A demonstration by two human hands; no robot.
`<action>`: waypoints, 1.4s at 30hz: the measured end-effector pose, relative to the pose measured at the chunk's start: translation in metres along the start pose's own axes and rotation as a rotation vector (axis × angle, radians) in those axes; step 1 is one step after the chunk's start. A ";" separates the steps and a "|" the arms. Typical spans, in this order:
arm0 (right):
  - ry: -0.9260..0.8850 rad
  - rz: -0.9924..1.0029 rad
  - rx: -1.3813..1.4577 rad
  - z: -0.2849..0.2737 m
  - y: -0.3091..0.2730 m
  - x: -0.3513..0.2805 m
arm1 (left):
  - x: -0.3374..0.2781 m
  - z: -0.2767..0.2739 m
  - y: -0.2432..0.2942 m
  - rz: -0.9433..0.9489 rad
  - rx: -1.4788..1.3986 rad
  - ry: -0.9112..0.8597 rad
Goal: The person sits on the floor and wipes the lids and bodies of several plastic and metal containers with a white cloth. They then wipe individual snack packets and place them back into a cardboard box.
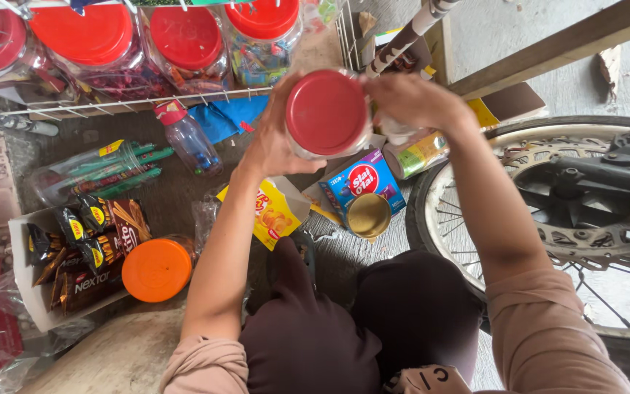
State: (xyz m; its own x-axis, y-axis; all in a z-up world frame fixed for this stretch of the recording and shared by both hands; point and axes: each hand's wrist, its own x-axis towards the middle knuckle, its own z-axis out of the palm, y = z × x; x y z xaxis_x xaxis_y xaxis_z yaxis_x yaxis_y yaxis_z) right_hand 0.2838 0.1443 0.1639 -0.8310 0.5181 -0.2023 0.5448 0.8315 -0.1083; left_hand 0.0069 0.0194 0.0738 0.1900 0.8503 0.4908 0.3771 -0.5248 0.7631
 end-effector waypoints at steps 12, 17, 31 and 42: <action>0.378 0.263 0.394 -0.020 -0.032 -0.010 | 0.059 0.004 -0.001 0.093 0.034 0.063; 0.527 0.194 0.551 -0.015 -0.020 0.009 | 0.084 0.009 -0.024 0.054 0.146 0.113; 0.599 0.454 0.694 0.033 0.003 0.050 | 0.105 0.009 -0.051 0.041 0.304 0.126; 0.555 0.539 0.665 0.087 0.060 0.119 | 0.122 0.015 -0.063 -0.068 0.427 0.124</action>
State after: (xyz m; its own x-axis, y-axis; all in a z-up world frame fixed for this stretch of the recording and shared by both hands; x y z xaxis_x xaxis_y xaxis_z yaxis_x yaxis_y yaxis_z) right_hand 0.2275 0.2381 0.0485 -0.2992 0.9511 0.0775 0.6731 0.2679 -0.6894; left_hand 0.0202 0.1567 0.0791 0.0521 0.8574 0.5121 0.7304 -0.3824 0.5659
